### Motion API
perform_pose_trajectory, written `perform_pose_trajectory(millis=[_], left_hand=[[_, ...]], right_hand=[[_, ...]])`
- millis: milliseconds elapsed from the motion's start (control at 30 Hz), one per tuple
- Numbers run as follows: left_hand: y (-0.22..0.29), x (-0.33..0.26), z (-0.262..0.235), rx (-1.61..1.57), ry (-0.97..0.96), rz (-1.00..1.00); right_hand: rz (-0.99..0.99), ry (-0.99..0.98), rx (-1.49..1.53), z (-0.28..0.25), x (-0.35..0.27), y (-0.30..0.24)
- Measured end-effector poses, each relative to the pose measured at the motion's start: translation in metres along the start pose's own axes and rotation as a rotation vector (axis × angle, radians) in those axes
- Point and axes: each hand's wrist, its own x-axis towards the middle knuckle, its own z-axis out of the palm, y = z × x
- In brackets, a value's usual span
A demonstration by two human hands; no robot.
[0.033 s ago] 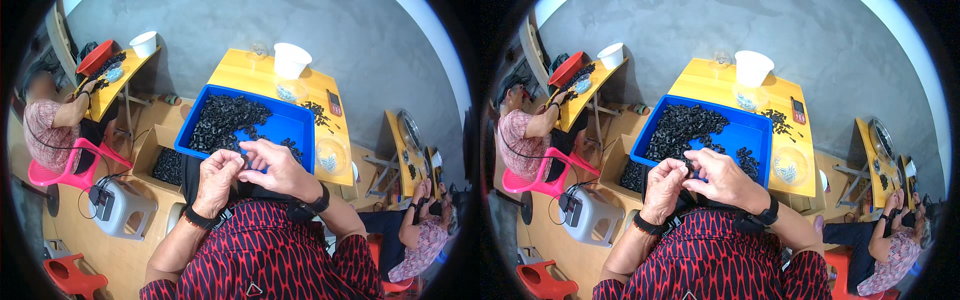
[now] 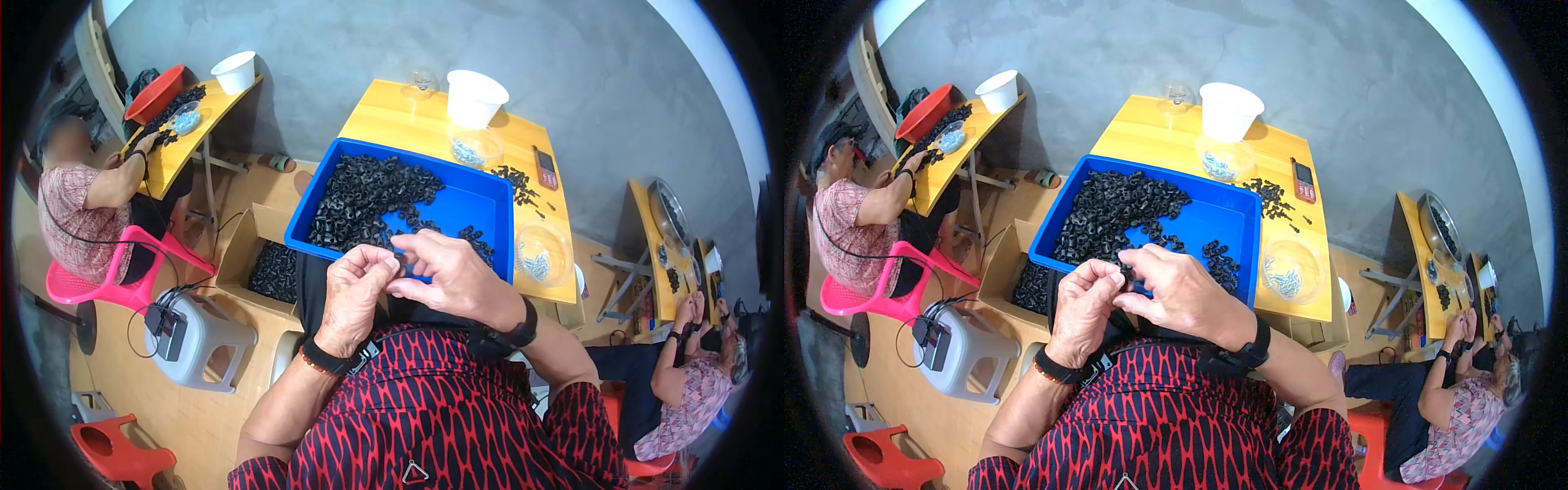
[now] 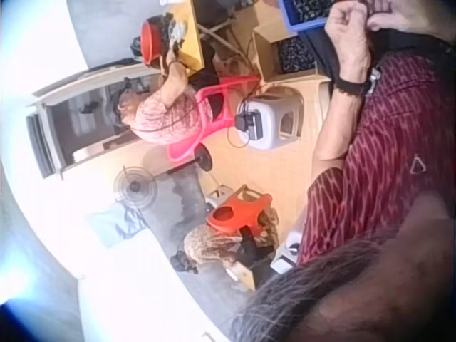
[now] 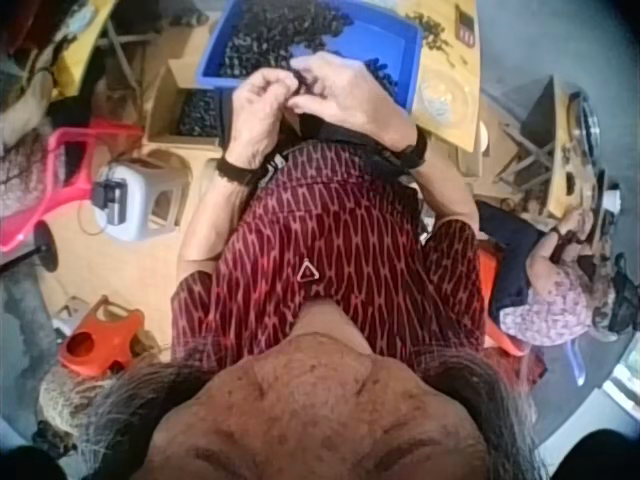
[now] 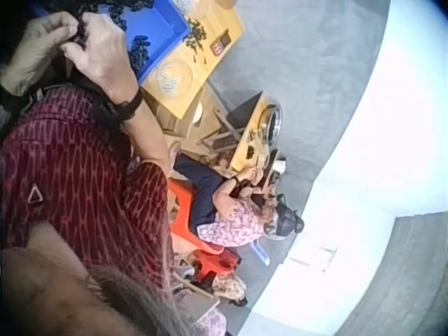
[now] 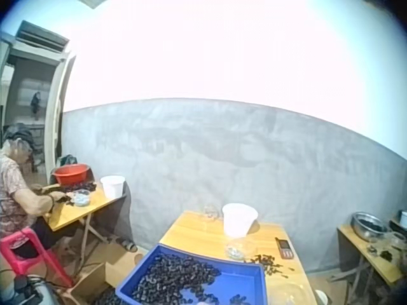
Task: Assembling small black plastic components by inserting small pins into bases.
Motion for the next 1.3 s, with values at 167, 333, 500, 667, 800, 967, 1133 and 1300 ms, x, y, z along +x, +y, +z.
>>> perform_pose_trajectory(millis=[167,333,500,667,800,967,1133,1300], left_hand=[[-0.001,0.0,0.0,0.091,0.003,0.004],[0.001,-0.003,0.002,0.166,0.014,0.0],[0.002,-0.003,0.003,0.146,0.017,-0.039],[0.01,-0.007,0.006,0.157,-0.073,0.016],[0.005,-0.008,0.005,0.337,0.009,0.1],[0.008,-0.007,0.005,0.361,0.024,0.145],[0.021,0.012,-0.02,0.192,0.346,0.42],[0.049,0.034,-0.079,-0.04,0.781,0.521]], right_hand=[[-0.16,-0.061,-0.46,0.002,0.005,-0.002],[-0.107,-0.097,-0.563,0.004,0.004,-0.002],[-0.193,0.009,-0.53,0.006,0.001,0.006],[-0.212,0.031,-0.527,0.011,-0.001,0.009],[-0.238,-0.028,-0.529,0.013,0.0,0.013],[-0.249,0.021,-0.447,0.018,0.005,0.017],[-0.17,-0.007,-0.243,0.0,0.039,0.033],[0.083,-0.094,-0.286,-0.013,0.068,0.075]])
